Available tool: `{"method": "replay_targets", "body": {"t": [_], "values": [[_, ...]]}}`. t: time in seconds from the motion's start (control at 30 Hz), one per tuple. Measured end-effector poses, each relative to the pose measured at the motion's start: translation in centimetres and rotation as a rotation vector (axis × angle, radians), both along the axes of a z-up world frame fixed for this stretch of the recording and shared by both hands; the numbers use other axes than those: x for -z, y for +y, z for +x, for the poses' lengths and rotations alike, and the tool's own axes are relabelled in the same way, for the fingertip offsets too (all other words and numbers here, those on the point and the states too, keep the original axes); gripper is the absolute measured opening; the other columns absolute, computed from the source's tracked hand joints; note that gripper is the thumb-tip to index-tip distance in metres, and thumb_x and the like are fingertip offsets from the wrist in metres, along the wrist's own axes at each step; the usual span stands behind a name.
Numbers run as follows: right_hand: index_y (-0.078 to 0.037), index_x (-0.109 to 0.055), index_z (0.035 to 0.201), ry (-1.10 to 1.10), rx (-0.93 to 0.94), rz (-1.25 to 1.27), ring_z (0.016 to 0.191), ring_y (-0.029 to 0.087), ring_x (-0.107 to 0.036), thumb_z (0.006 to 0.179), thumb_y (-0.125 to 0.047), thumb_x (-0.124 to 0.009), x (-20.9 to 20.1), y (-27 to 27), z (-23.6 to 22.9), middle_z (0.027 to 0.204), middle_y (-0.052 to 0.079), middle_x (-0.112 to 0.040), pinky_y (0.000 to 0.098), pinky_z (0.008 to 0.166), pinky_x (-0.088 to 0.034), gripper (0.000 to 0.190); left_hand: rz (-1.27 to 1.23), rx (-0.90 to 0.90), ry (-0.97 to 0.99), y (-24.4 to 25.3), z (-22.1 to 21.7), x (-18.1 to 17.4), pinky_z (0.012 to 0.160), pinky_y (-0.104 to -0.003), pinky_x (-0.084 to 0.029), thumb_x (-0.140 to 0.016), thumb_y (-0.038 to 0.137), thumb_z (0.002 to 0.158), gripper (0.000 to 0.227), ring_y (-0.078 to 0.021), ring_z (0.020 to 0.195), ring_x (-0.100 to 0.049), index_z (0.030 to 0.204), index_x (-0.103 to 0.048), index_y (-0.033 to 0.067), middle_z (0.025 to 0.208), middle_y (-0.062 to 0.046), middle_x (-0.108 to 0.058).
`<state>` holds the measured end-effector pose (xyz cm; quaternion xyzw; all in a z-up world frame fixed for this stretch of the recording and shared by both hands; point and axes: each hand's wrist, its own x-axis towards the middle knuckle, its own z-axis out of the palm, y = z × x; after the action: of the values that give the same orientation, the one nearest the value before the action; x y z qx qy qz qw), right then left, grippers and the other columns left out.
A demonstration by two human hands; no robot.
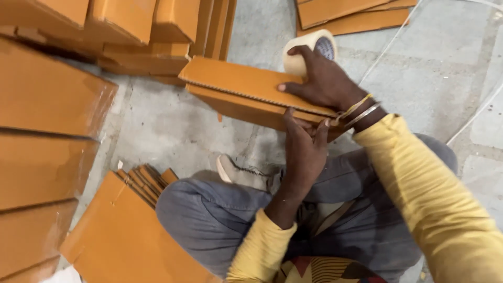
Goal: The recorder is assembling and sealing long cardboard boxes using a roll of clear tape.
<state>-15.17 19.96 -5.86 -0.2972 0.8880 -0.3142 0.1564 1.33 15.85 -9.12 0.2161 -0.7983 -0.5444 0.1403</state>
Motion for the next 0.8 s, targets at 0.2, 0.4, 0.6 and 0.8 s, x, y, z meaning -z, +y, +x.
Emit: {"method": "replay_targets", "body": {"t": [0.2,0.4,0.6,0.8], "values": [[-0.010,-0.043,0.148,0.132,-0.157,0.026,0.104,0.050,-0.065,0.089,-0.061,-0.070,0.3,0.5,-0.6,0.124,0.032,-0.058,0.0581,0.087,-0.054,0.082,-0.673,0.252,-0.219,-9.5,0.2,-4.9,0.102,-0.050,-0.049,-0.080,0.046,0.085,0.089,-0.0368,0.123,-0.054,0.146,-0.040,-0.0044,0.133,-0.026,-0.052],[-0.010,-0.046,0.145,0.222,-0.282,-0.029,0.096,0.047,-0.067,0.093,-0.051,-0.069,0.4,1.3,-0.3,0.115,0.030,-0.061,0.0564,0.085,-0.053,0.070,-1.308,0.564,-0.353,-17.4,-7.0,-4.8,0.119,-0.062,-0.013,-0.090,0.071,0.048,0.140,-0.0520,0.153,-0.022,0.148,-0.031,-0.0067,0.159,-0.035,-0.030],[-0.011,-0.049,0.147,0.307,-0.217,-0.158,0.099,0.044,-0.066,0.105,-0.026,-0.061,1.4,2.1,-0.7,0.114,0.026,-0.065,0.0538,0.087,-0.053,0.046,-0.993,0.881,-0.317,-15.0,-5.0,-4.1,0.114,-0.055,-0.021,-0.091,0.070,0.051,0.144,-0.0399,0.134,-0.037,0.159,-0.024,0.0019,0.149,-0.024,-0.040],[0.003,-0.049,0.143,0.234,-0.143,-0.644,0.112,0.031,-0.068,0.117,-0.007,-0.060,3.4,5.2,-5.0,0.128,0.020,-0.066,0.0413,0.093,-0.057,0.030,-1.072,0.649,-0.279,-15.0,-3.9,-2.6,0.101,-0.053,-0.036,-0.090,0.062,0.064,0.124,-0.0342,0.118,-0.048,0.154,-0.029,0.0023,0.128,-0.018,-0.050]]}}
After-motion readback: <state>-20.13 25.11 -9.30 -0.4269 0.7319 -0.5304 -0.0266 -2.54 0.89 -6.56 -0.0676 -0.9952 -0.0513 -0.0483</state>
